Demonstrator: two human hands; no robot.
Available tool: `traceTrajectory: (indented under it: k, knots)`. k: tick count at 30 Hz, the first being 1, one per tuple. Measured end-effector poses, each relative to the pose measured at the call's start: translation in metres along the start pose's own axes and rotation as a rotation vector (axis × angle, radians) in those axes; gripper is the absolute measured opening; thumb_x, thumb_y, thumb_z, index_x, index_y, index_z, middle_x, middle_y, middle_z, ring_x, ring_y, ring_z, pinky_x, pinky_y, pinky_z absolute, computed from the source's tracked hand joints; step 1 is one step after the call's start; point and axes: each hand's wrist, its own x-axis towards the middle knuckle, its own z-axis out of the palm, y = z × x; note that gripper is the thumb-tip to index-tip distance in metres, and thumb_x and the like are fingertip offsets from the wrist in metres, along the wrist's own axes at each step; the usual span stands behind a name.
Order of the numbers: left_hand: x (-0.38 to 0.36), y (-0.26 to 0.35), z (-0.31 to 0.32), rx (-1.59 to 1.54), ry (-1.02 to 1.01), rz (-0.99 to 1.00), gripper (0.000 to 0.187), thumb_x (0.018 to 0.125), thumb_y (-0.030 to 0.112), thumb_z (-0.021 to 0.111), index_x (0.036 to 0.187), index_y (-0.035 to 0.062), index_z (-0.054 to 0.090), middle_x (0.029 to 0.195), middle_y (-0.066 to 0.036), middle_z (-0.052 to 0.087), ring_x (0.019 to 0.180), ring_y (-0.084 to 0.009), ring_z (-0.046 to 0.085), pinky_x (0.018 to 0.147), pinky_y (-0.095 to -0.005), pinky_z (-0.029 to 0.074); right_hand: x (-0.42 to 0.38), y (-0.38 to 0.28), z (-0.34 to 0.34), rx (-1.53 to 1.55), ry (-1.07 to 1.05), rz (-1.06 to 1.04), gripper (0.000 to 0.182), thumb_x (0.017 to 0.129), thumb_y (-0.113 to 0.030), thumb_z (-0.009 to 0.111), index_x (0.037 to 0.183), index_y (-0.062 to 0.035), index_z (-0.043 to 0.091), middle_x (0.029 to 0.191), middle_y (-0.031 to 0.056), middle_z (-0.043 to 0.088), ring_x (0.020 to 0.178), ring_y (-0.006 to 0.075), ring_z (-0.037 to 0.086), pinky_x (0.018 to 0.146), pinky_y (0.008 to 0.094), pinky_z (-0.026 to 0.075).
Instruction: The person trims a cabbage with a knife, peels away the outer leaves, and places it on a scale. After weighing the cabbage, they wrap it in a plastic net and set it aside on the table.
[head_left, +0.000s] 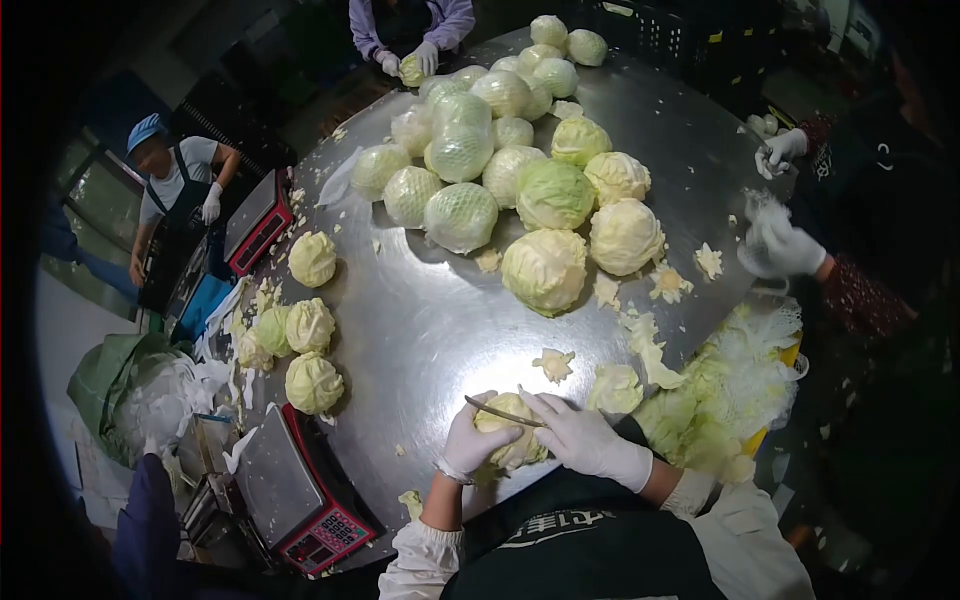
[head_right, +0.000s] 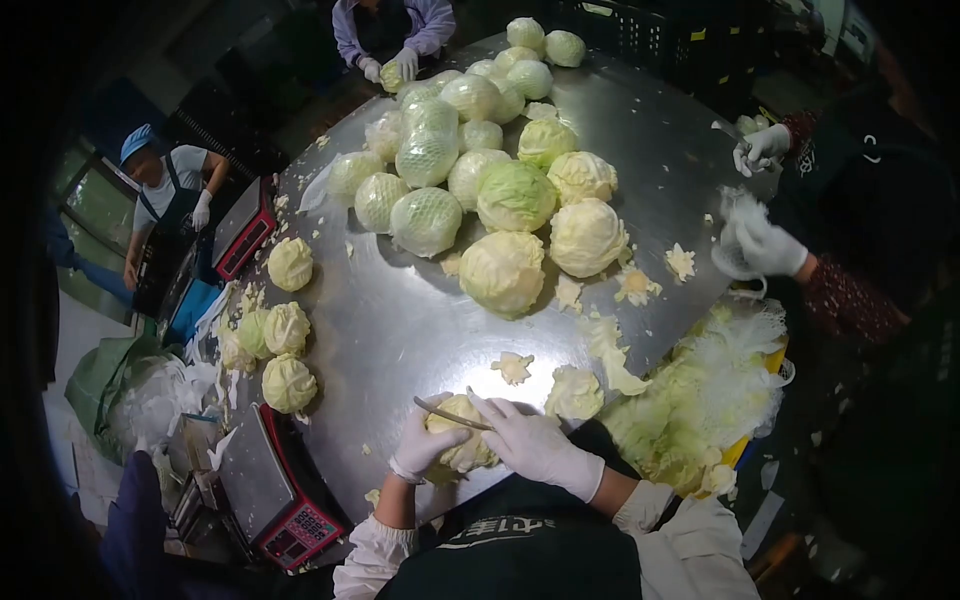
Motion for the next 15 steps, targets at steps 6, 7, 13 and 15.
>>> traceTrajectory:
  k: [6,7,13,15]
  knots:
    - [0.001,0.012,0.001,0.242,-0.079,0.082,0.082,0.071,0.019,0.089,0.136,-0.0104,0.048,0.120,-0.017,0.066,0.109,-0.0201,0.064,0.095,-0.0334,0.053,0.027,0.029,0.016,0.177,0.216,-0.053,0.046,0.103,-0.028,0.046,0.145,-0.0099,0.047,0.129,0.0224,0.061,0.105,0.0408,0.066,0.090,0.0430,0.053]
    - [0.002,0.012,-0.001,0.245,-0.080,0.088,0.082,0.071,0.019,0.089,0.136,-0.0104,0.048,0.120,-0.017,0.066,0.109,-0.0201,0.064,0.095,-0.0334,0.053,0.032,0.033,0.014,0.255,0.239,0.003,0.043,0.104,-0.030,0.045,0.141,-0.0104,0.052,0.119,0.0213,0.065,0.102,0.0412,0.066,0.089,0.0451,0.053]
    - [-0.032,-0.033,-0.029,-0.132,-0.100,0.167,0.085,0.073,0.019,0.087,0.143,-0.0023,0.043,0.134,-0.016,0.059,0.124,-0.0232,0.056,0.107,-0.0370,0.045,0.042,0.092,0.023,0.372,0.269,0.309,0.042,0.103,-0.036,0.047,0.132,-0.0086,0.058,0.107,0.0242,0.069,0.101,0.0428,0.066,0.086,0.0483,0.052]
    - [-0.051,-0.066,-0.042,-0.370,0.016,0.140,0.086,0.075,0.011,0.083,0.147,0.0035,0.037,0.141,-0.015,0.052,0.130,-0.0252,0.051,0.110,-0.0396,0.044,0.035,0.101,0.016,0.221,0.385,0.333,0.048,0.101,-0.035,0.049,0.140,-0.0061,0.050,0.118,0.0268,0.065,0.099,0.0443,0.066,0.086,0.0491,0.052]
